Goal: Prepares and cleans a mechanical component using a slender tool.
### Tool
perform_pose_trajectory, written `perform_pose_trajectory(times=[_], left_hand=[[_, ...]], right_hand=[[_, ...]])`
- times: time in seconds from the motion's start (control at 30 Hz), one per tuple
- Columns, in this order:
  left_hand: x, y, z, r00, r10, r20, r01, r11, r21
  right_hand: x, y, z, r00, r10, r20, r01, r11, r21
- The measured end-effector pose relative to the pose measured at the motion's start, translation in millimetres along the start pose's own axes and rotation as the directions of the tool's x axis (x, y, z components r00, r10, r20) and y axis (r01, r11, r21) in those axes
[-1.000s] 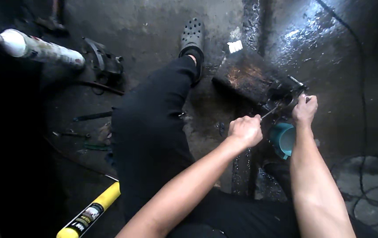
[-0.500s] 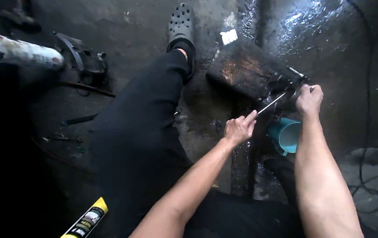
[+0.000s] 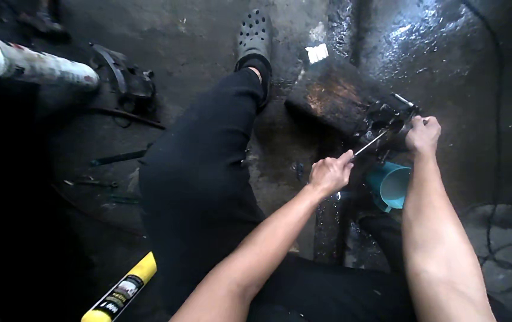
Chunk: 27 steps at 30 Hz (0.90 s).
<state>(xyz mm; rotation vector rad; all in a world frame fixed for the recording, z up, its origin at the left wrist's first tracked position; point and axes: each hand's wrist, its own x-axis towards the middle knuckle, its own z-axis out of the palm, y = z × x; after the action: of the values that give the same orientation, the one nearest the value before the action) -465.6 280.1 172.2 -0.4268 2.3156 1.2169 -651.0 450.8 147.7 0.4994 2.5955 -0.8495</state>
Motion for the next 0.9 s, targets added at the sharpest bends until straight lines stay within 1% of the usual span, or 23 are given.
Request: perform_pose_trajectory(times=[0.07,0.13,0.2,0.27,0.3,0.37,0.43,0.5,0.57,0.6,0.67,0.73,0.8,0.9], left_hand=[[8.0,-14.5,8.4,0.999,0.035,-0.022,-0.036,0.998,-0.044],[5.4,-0.2,-4.6,0.999,-0.005,0.039,0.006,1.000,-0.023],[-10.6,27.2,-28.5,0.990,-0.075,0.119,0.067,0.995,0.069],[-16.1,53.4,-57.6,0.976,-0.111,0.185,0.067,0.971,0.229],[-19.4,63.9,-63.9,0.971,-0.119,0.205,0.057,0.956,0.287],[-13.8,79.7,-66.0,0.970,-0.130,0.206,0.054,0.939,0.339],[-3.7,75.7,-53.9,0.979,-0.128,0.157,0.075,0.949,0.308],[2.7,51.4,-39.4,0.988,-0.107,0.107,0.078,0.967,0.241],[-3.0,21.6,-23.4,0.992,-0.085,0.094,0.068,0.983,0.170],[-4.0,14.7,-22.7,0.993,-0.076,0.095,0.062,0.988,0.139],[-9.7,18.8,-34.2,0.984,-0.095,0.151,0.074,0.987,0.139],[-14.7,33.4,-50.0,0.976,-0.117,0.186,0.078,0.976,0.201],[-7.7,43.7,-59.2,0.970,-0.127,0.206,0.081,0.972,0.220],[7.4,32.5,-45.7,0.979,-0.107,0.173,0.089,0.990,0.107]], right_hand=[[-0.7,-3.1,1.1,1.000,-0.010,-0.008,0.010,1.000,0.013],[0.8,-1.1,0.3,1.000,-0.006,-0.021,0.006,1.000,0.020],[-4.3,2.9,0.3,1.000,0.002,-0.017,-0.002,1.000,0.000],[-1.7,-3.1,2.2,1.000,-0.004,-0.027,0.004,1.000,0.006],[-5.2,-1.5,2.5,1.000,0.000,-0.029,0.000,1.000,0.011],[-5.6,-0.7,3.6,0.999,-0.006,-0.041,0.007,1.000,0.028],[-4.2,2.0,3.4,0.999,-0.007,-0.040,0.009,1.000,0.027],[-1.1,0.4,1.3,1.000,-0.001,-0.027,0.001,1.000,0.011],[-5.7,-0.8,0.4,1.000,0.016,-0.006,-0.016,1.000,-0.006],[-5.3,-5.7,0.0,1.000,0.012,-0.004,-0.012,1.000,-0.001],[-5.0,-7.3,-1.0,1.000,0.014,-0.007,-0.014,1.000,0.008],[-4.4,-4.1,-2.0,1.000,0.013,-0.009,-0.013,1.000,0.004],[-2.8,-6.5,-1.5,1.000,0.024,0.007,-0.024,1.000,0.007],[-0.3,-8.3,-1.5,0.999,0.037,0.007,-0.037,0.999,0.004]])
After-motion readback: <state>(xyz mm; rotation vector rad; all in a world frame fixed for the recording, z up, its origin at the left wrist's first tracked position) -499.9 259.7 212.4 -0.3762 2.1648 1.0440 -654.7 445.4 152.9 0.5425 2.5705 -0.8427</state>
